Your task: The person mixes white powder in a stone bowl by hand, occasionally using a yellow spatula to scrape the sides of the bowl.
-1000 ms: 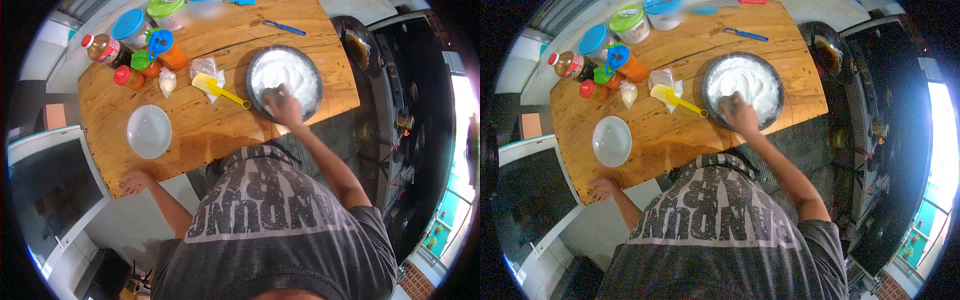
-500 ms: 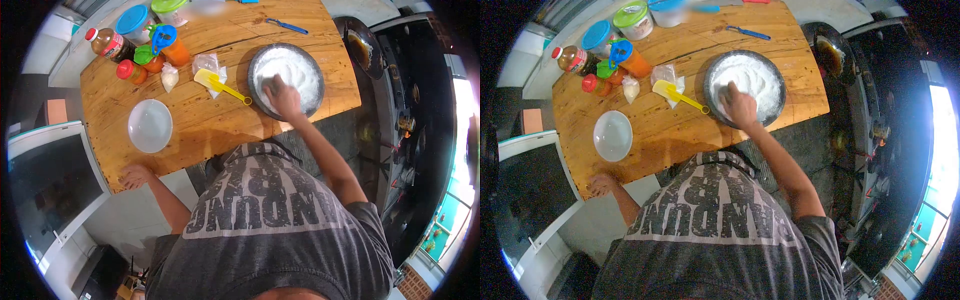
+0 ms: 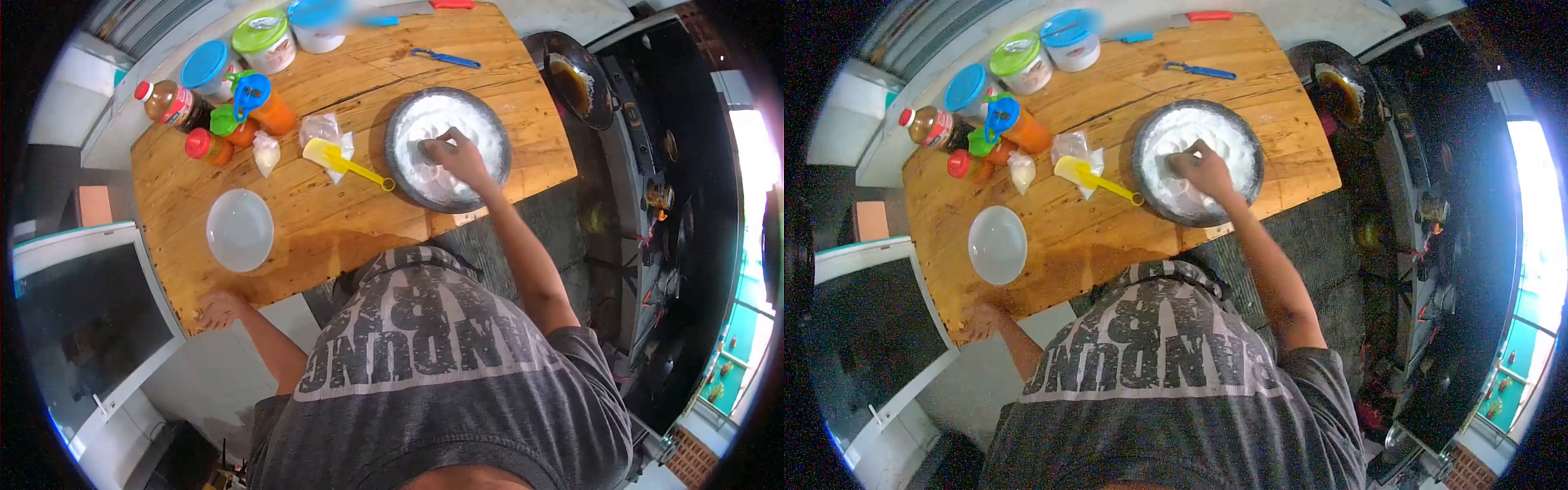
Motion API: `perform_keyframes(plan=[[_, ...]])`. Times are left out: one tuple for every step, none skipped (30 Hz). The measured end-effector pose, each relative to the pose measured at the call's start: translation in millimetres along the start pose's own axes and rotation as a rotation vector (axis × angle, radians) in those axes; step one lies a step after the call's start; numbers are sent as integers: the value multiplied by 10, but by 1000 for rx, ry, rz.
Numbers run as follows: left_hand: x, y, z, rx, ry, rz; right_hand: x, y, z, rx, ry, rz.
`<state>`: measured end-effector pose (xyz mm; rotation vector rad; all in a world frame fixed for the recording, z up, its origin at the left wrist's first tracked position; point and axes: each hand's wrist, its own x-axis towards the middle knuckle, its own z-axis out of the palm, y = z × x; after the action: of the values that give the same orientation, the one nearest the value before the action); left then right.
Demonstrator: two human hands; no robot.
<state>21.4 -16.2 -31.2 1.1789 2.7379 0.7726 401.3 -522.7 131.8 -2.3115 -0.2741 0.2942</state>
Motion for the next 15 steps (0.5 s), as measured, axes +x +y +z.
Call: perform_keyframes(plan=[[-7, 26, 14, -19, -1, -6, 82, 55, -130, 263, -121, 84], [-343, 173, -370, -141, 71, 42, 68, 21, -275, 257, -76, 113], [-574, 236, -611, -257, 148, 83, 47, -23, -416, 247, -39, 140], [-576, 193, -622, -304, 120, 101, 28, 12, -511, 351, 24, 126], [-518, 153, -630, -348, 95, 125, -8, 99, -601, 319, 74, 142], [-510, 128, -676, -398, 72, 145, -14, 195, -705, 288, 124, 152], [-532, 90, -726, -453, 112, 160, -1, 277, -798, 259, 176, 159], [-607, 80, -850, -508, 153, 173, -10, 364, -874, 261, 192, 149], [-714, 79, -971, -566, 194, 185, -17, 454, -935, 263, 208, 137], [-837, 62, -1094, -589, 165, 259, 9, 543, -951, 266, 223, 128], [-981, 39, -1233, -609, 136, 337, 55, 616, -931, 241, 230, 120], [-1154, 18, -1386, -626, 106, 419, 88, 693, -903, 217, 236, 116], [-1411, 31, -1537, -651, 115, 596, 84, 774, -878, 193, 242, 117], [-1738, 72, -1671, -673, 120, 772, 114, 832, -832, 84, 245, 113], [-2065, 112, -1822, -842, -154, 641, 184, 854, -752, -24, 247, 103]])
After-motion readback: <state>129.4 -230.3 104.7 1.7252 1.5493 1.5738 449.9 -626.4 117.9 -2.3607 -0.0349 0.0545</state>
